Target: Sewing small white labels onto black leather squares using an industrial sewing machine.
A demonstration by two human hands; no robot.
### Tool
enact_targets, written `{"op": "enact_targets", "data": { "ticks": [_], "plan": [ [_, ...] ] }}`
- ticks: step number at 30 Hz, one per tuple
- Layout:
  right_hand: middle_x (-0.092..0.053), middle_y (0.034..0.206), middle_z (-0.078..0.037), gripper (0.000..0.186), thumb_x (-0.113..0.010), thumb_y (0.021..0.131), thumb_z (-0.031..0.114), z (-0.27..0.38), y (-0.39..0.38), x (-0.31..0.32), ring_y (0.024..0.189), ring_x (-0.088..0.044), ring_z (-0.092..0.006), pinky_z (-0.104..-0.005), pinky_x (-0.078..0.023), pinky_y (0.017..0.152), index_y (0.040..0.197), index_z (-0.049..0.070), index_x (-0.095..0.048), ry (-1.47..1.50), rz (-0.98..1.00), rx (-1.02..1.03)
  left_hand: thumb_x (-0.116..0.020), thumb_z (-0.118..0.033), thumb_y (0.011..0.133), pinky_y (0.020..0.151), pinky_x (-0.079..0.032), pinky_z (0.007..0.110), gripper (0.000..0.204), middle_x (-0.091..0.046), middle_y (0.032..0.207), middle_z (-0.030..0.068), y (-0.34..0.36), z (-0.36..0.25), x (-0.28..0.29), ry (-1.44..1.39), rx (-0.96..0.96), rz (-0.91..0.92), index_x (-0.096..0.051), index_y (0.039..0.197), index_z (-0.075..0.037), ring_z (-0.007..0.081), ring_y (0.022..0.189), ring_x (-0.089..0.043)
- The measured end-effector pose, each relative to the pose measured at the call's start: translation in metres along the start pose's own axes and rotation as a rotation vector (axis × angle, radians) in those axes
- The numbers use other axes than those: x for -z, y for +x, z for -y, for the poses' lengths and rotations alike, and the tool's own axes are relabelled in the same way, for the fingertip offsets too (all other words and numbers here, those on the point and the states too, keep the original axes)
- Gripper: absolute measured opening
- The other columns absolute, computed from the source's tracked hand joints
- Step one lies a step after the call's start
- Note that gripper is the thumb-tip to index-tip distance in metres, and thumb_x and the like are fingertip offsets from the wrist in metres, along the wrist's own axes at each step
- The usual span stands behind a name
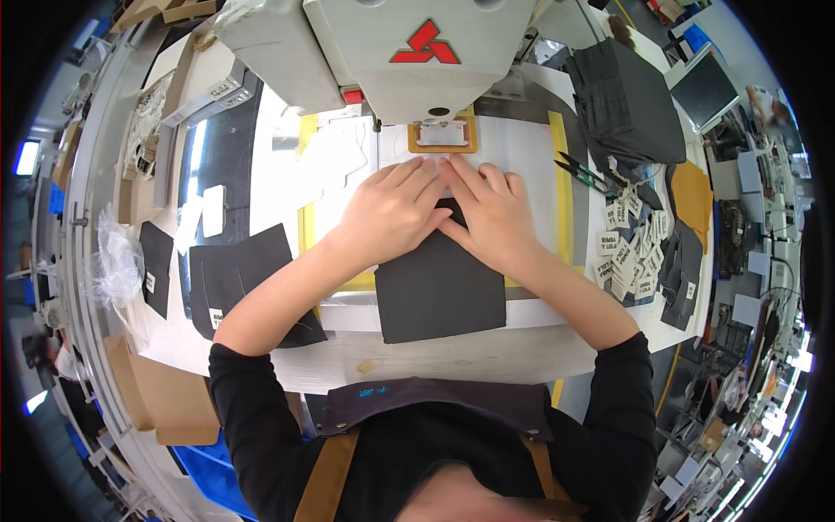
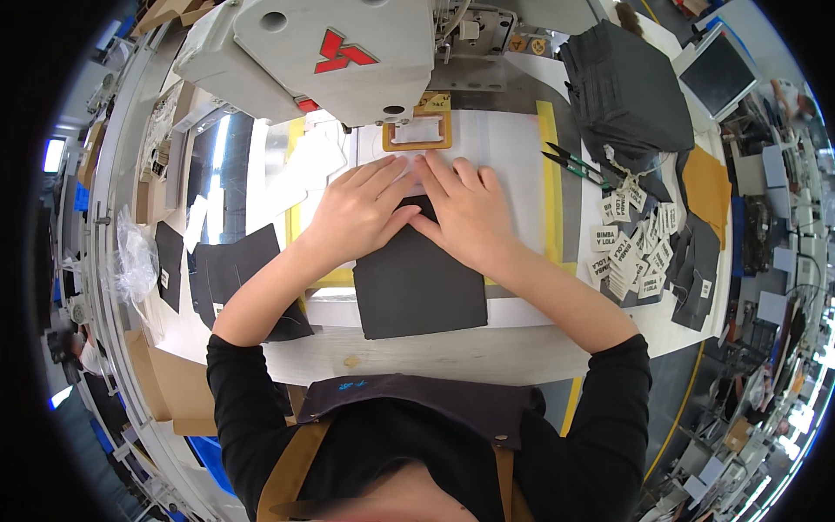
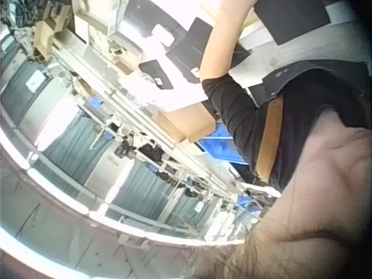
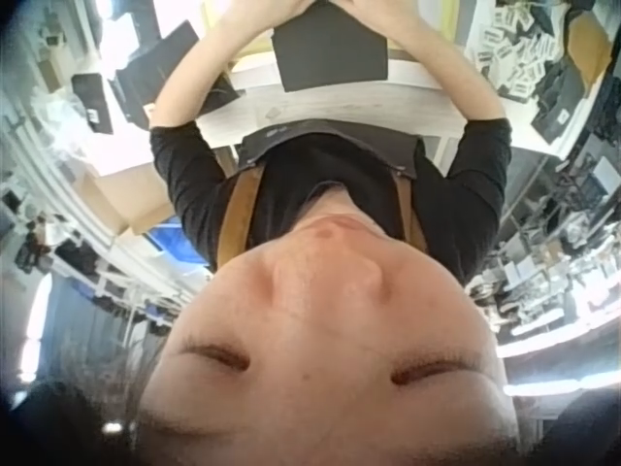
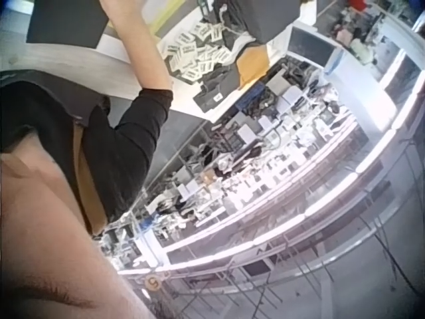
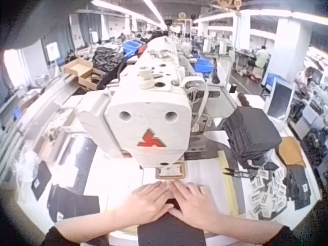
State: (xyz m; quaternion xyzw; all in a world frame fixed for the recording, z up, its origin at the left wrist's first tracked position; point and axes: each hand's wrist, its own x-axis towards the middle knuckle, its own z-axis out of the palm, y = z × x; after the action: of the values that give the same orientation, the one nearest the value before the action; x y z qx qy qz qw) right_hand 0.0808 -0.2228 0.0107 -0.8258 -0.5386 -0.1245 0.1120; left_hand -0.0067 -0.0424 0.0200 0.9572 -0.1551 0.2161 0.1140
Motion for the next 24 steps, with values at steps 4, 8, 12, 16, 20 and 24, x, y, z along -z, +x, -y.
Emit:
{"op": "enact_targets", "data": {
  "ticks": [4, 8, 12, 16, 20, 24],
  "plan": [
    [-0.051, 0.132, -0.002, 0.06, -0.071, 0.078, 0.041, 0.003, 0.0, -0.001, 0.105, -0.047, -0.019, -0.034, -0.036, 0.081, 0.125, 0.005, -0.058, 0.014, 0.03, -0.027, -0.069, -0.043, 0.083, 0.096, -0.048, 0.043, 0.058, -0.058, 0.127, 0.0217, 0.007, 0.0, -0.006, 0.023, 0.069, 0.017, -0.058, 0.121, -0.001, 0.0361, 0.118, -0.056],
    [-0.051, 0.135, -0.001, 0.055, -0.068, 0.079, 0.04, 0.004, 0.0, -0.007, 0.106, -0.048, -0.0205, -0.0374, -0.032, 0.084, 0.124, 0.01, -0.059, 0.041, 0.042, -0.079, -0.065, -0.054, 0.082, 0.1, -0.045, 0.046, 0.071, -0.055, 0.129, 0.024, 0.016, 0.003, -0.01, -0.003, 0.073, 0.045, -0.052, 0.128, -0.001, 0.0388, 0.119, -0.054],
    [-0.051, 0.134, 0.001, 0.051, -0.067, 0.08, 0.041, 0.005, 0.0, -0.008, 0.107, -0.048, -0.0204, -0.0388, -0.031, 0.084, 0.122, 0.013, -0.06, 0.069, 0.049, -0.109, -0.06, -0.065, 0.08, 0.102, -0.042, 0.047, 0.078, -0.056, 0.124, 0.0256, 0.02, 0.005, -0.016, -0.043, 0.065, 0.02, -0.053, 0.123, 0.001, 0.0408, 0.117, -0.055],
    [-0.052, 0.133, 0.002, 0.05, -0.067, 0.081, 0.041, 0.006, 0.0, -0.01, 0.108, -0.047, -0.0204, -0.0388, -0.03, 0.084, 0.121, 0.013, -0.06, 0.089, 0.047, -0.123, -0.057, -0.072, 0.077, 0.103, -0.041, 0.048, 0.085, -0.057, 0.119, 0.0272, 0.023, 0.008, -0.022, -0.05, 0.049, 0.004, -0.053, 0.118, 0.002, 0.0422, 0.116, -0.055],
    [-0.052, 0.132, 0.002, 0.049, -0.066, 0.081, 0.043, 0.007, 0.001, -0.011, 0.109, -0.047, -0.0205, -0.0394, -0.03, 0.084, 0.119, 0.013, -0.061, 0.087, 0.039, -0.134, -0.059, -0.074, 0.074, 0.104, -0.041, 0.048, 0.09, -0.057, 0.118, 0.0275, 0.024, 0.01, -0.025, -0.054, 0.045, 0.002, -0.051, 0.119, 0.003, 0.0425, 0.117, -0.055],
    [-0.052, 0.131, 0.002, 0.047, -0.066, 0.081, 0.043, 0.007, 0.001, -0.013, 0.109, -0.047, -0.0204, -0.0399, -0.029, 0.084, 0.116, 0.013, -0.063, 0.075, 0.025, -0.137, -0.06, -0.074, 0.072, 0.107, -0.038, 0.049, 0.092, -0.055, 0.123, 0.0273, 0.025, 0.01, -0.024, -0.083, 0.071, 0.044, -0.05, 0.123, 0.002, 0.0423, 0.12, -0.052]
  ]
}}
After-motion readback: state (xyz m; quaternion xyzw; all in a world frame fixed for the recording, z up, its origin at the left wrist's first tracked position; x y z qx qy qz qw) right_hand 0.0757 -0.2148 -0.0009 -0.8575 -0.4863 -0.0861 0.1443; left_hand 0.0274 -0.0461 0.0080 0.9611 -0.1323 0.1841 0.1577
